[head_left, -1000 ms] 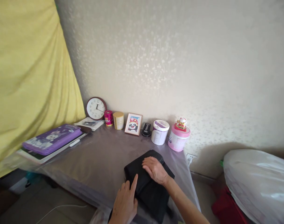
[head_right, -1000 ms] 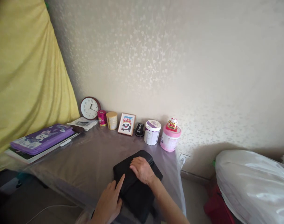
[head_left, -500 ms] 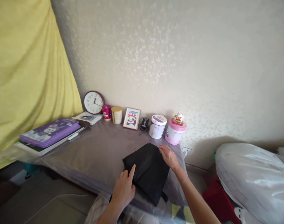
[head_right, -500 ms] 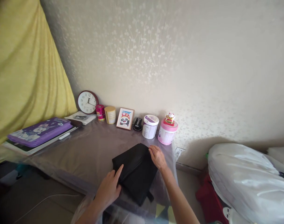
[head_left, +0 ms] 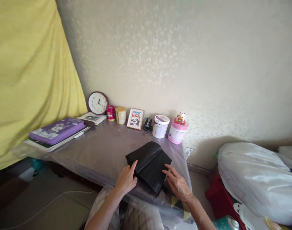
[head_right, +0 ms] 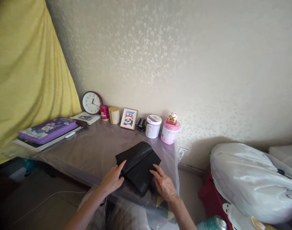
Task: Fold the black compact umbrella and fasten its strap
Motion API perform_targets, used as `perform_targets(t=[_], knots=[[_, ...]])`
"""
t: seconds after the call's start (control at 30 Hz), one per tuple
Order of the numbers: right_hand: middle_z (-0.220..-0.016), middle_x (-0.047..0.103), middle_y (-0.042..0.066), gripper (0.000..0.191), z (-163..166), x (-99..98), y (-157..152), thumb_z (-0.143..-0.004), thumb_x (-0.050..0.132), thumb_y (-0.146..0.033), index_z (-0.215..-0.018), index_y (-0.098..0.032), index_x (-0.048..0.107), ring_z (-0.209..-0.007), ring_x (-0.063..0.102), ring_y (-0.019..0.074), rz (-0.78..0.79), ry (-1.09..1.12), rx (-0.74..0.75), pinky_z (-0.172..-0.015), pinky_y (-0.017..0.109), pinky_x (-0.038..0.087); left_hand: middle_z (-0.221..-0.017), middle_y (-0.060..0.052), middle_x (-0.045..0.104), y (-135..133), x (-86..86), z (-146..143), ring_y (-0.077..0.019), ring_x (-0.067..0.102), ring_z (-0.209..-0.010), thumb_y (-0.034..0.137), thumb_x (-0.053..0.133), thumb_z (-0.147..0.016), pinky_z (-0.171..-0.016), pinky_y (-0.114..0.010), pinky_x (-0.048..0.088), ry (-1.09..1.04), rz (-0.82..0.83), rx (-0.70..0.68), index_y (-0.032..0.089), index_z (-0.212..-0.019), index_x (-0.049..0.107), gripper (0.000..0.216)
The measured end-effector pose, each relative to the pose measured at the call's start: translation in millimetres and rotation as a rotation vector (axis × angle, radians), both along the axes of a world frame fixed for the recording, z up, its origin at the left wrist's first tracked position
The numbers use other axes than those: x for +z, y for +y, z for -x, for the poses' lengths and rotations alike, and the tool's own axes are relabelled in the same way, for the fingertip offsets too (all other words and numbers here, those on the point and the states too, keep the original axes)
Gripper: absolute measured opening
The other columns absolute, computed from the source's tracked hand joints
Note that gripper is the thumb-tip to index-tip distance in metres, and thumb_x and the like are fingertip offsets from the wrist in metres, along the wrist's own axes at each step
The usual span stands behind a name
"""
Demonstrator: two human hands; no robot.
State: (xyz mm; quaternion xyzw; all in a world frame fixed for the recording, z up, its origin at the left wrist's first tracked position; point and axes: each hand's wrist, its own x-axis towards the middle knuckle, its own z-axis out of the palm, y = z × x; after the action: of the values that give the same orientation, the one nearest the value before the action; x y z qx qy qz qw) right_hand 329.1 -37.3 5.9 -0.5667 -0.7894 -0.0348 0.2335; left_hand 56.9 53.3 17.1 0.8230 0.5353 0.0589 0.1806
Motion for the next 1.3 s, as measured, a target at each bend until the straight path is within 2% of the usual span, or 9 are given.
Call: perform_targets(t=[0.17, 0.4, 0.57, 0.77, 0.9, 1.03, 1.17, 1.3], knots=[[-0.134, 0.050, 0.011, 0.034, 5, 2.7, 5, -0.094, 0.032, -0.017, -0.115, -0.023, 0.057, -0.106, 0.062, 0.0181, -0.053, 0.029, -0.027, -0.086, 0.031, 0.054, -0.110, -0.007, 0.058, -1, 5.2, 1, -0.0194, 0.053, -0.104, 0.017, 0.043, -0.077, -0.086, -0.027, 0.038, -0.010, 0.020, 0.005, 0.024, -0.145, 0.020, 0.072], [-0.128, 0.055, 0.008, 0.030, 17, 20.6, 22, -0.093, 0.034, -0.019, -0.108, -0.024, 0.060, -0.107, 0.061, 0.0191, -0.089, 0.169, -0.024, -0.087, 0.032, 0.053, -0.107, -0.007, 0.060, 2, 7.6, 4, -0.0192, 0.056, -0.100, 0.018, 0.043, -0.076, -0.084, -0.027, 0.039, -0.055, 0.039, -0.009, 0.023, -0.144, 0.023, 0.071], [-0.114, 0.061, 0.009, 0.027, 34, 36.6, 57, -0.095, 0.035, -0.022, -0.104, -0.023, 0.060, -0.101, 0.062, 0.0188, -0.185, 0.233, -0.004, -0.086, 0.032, 0.053, -0.110, -0.007, 0.061, 6, 6.5, 6, -0.0201, 0.058, -0.100, 0.018, 0.044, -0.074, -0.083, -0.027, 0.040, -0.108, 0.066, -0.025, 0.023, -0.144, 0.022, 0.073], [-0.107, 0.062, 0.008, 0.028, 64, 51.8, 112, -0.097, 0.035, -0.027, -0.105, -0.021, 0.061, -0.099, 0.062, 0.0176, -0.257, 0.204, 0.018, -0.088, 0.029, 0.051, -0.108, -0.007, 0.063, 9, 5.5, 8, -0.0214, 0.060, -0.098, 0.018, 0.048, -0.071, -0.081, -0.028, 0.043, -0.141, 0.079, -0.038, 0.021, -0.141, 0.028, 0.073], [-0.107, 0.062, 0.007, 0.031, 77, 50.1, 141, -0.098, 0.032, -0.027, -0.106, -0.022, 0.062, -0.098, 0.061, 0.0167, -0.225, 0.157, 0.033, -0.089, 0.028, 0.049, -0.111, -0.009, 0.062, 10, 2.2, 8, -0.0230, 0.058, -0.103, 0.018, 0.049, -0.070, -0.088, -0.030, 0.043, -0.149, 0.070, -0.048, 0.018, -0.138, 0.034, 0.069], [-0.106, 0.062, 0.007, 0.031, 84, 40.5, 161, -0.098, 0.033, -0.027, -0.106, -0.023, 0.063, -0.097, 0.061, 0.0165, -0.180, 0.080, 0.015, -0.087, 0.027, 0.049, -0.111, -0.008, 0.062, 11, 0.2, 7, -0.0224, 0.057, -0.104, 0.018, 0.050, -0.070, -0.089, -0.029, 0.043, -0.149, 0.076, -0.053, 0.020, -0.135, 0.036, 0.067], [-0.107, 0.061, 0.007, 0.030, 90, 28.9, 173, -0.098, 0.033, -0.026, -0.103, -0.023, 0.063, -0.095, 0.061, 0.0163, -0.144, -0.020, 0.005, -0.083, 0.025, 0.050, -0.110, -0.008, 0.060, 12, 1.1, 7, -0.0227, 0.057, -0.103, 0.019, 0.050, -0.071, -0.088, -0.029, 0.043, -0.137, 0.081, -0.040, 0.020, -0.132, 0.040, 0.062], [-0.106, 0.061, 0.007, 0.029, 93, 22.9, 175, -0.097, 0.035, -0.024, -0.101, -0.023, 0.063, -0.091, 0.062, 0.0159, -0.069, -0.130, -0.032, -0.077, 0.024, 0.050, -0.118, -0.010, 0.054, 11, 2.4, 7, -0.0214, 0.058, -0.102, 0.020, 0.050, -0.072, -0.087, -0.028, 0.043, -0.113, 0.088, -0.004, 0.019, -0.133, 0.040, 0.062]])
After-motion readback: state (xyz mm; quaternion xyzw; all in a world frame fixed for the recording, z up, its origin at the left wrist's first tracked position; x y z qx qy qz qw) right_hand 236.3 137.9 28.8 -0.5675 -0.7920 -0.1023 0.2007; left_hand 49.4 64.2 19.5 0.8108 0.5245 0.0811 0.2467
